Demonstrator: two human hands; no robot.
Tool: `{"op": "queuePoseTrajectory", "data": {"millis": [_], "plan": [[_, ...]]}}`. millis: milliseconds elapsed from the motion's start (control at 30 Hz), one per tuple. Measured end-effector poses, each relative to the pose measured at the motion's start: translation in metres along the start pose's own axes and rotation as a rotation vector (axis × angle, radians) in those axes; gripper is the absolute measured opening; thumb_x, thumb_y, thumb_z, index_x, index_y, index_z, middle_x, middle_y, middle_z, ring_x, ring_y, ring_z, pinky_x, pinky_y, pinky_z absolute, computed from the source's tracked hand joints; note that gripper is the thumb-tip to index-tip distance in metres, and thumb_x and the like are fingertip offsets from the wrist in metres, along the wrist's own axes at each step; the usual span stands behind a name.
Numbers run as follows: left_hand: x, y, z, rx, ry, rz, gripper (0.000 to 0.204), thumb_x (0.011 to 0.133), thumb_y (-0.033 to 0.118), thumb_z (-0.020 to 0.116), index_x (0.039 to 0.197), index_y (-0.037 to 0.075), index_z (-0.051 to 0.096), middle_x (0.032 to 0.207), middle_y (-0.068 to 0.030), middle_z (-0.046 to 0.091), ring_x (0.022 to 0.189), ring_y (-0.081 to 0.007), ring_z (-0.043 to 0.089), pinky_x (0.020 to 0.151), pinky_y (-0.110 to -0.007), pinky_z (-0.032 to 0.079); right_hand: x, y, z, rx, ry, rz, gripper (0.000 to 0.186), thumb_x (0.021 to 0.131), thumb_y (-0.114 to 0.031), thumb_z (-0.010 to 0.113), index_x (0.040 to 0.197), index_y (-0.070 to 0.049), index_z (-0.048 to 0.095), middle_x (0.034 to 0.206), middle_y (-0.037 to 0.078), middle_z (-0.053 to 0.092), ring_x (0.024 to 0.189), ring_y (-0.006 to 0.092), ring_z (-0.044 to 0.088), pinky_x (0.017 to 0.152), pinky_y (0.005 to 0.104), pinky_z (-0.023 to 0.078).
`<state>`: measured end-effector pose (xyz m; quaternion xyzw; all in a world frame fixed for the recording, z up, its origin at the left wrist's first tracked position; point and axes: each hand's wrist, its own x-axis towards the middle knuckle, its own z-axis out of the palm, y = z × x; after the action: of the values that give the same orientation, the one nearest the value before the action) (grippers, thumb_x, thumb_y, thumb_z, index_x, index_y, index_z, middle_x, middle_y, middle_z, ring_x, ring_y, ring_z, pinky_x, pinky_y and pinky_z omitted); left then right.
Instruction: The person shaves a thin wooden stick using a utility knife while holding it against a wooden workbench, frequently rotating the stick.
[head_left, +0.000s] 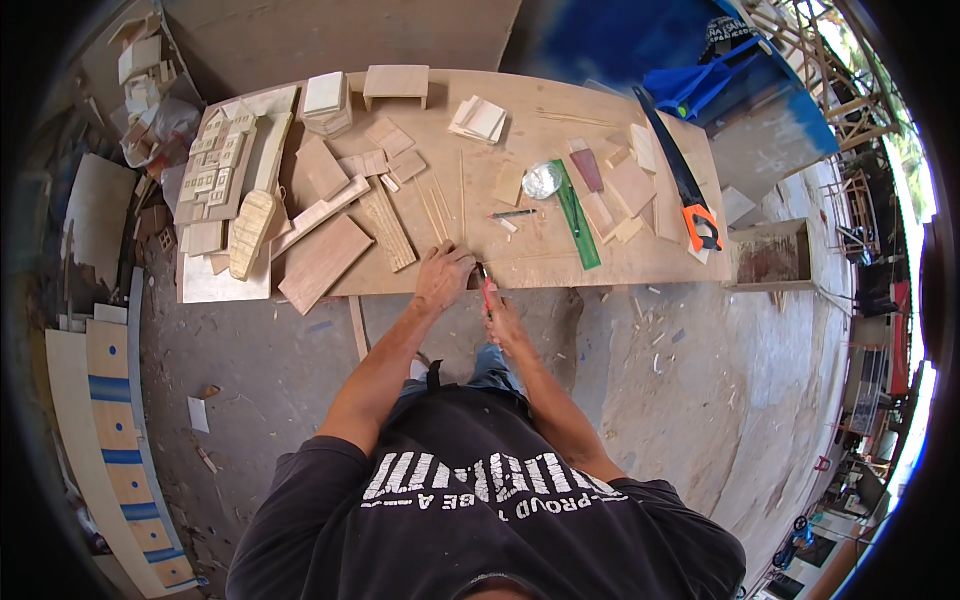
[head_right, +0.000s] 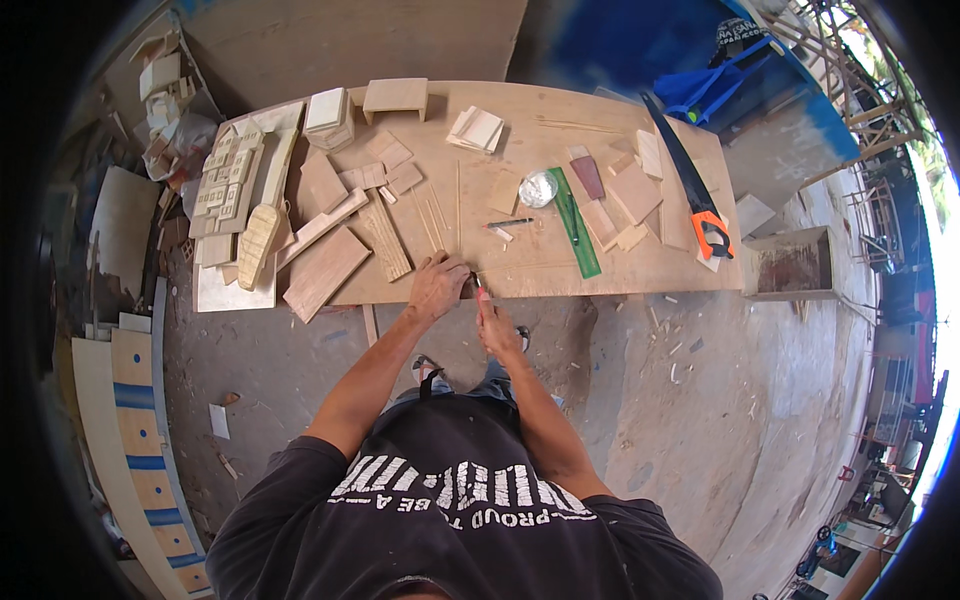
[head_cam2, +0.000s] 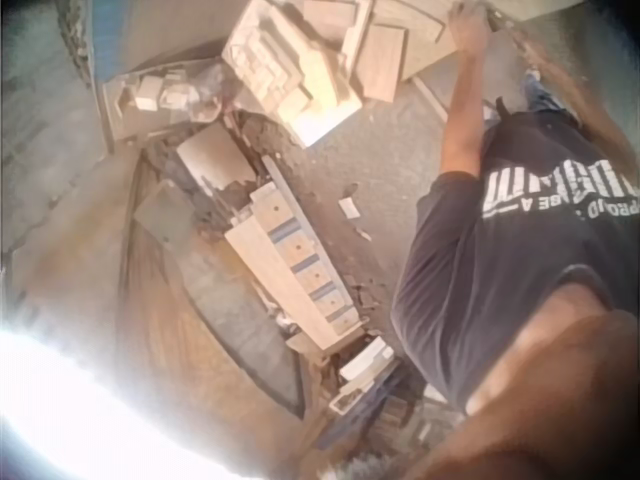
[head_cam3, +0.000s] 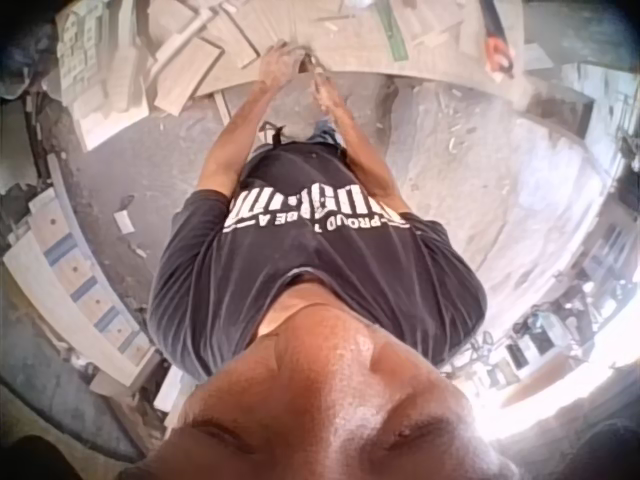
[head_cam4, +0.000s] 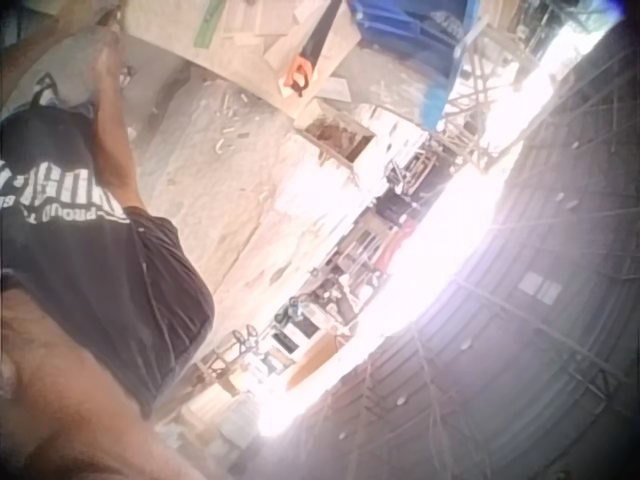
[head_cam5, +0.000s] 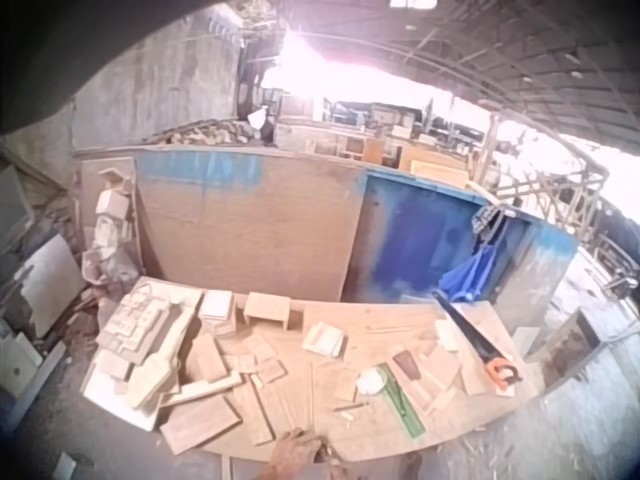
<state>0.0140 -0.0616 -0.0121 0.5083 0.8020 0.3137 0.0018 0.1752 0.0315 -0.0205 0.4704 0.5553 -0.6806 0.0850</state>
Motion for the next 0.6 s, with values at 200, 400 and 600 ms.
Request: {"op": "queuePoseTrajectory", "data": {"millis": [200,400,600], "plan": [[0.000,0.001,0.000,-0.021,0.023,-0.001,0.008,0.087,0.016,0.065,0.089,0.010,0.070,0.095,-0.0014,0.066,0.098,-0.0244,0.058,0.080,-0.039,0.046,0.008,0.005,-0.008,-0.098,0.051,-0.064,0.072,0.094,-0.075,0.039,0.081,-0.007,0.058,0.063,0.008,0.056,0.054,0.0210,0.056,0.049,0.0353,0.043],[0.000,0.002,-0.003,-0.018,-0.002,-0.013,0.008,0.086,0.015,0.065,0.089,0.010,0.071,0.095,-0.0013,0.066,0.097,-0.0241,0.059,0.080,-0.039,0.046,0.004,-0.003,0.003,-0.633,0.207,-0.232,0.081,0.098,-0.070,0.025,0.115,-0.001,0.065,0.113,0.031,0.064,0.110,0.0505,0.058,0.098,0.0547,0.044],[0.001,0.003,-0.002,-0.014,0.012,-0.001,0.008,0.085,0.014,0.065,0.088,0.009,0.071,0.095,-0.0014,0.066,0.097,-0.0242,0.059,0.080,-0.038,0.047,-0.001,-0.008,0.009,-0.690,0.232,-0.142,0.081,0.099,-0.068,0.020,0.120,-0.003,0.065,0.124,0.033,0.060,0.118,0.0520,0.055,0.103,0.0572,0.041]]}}
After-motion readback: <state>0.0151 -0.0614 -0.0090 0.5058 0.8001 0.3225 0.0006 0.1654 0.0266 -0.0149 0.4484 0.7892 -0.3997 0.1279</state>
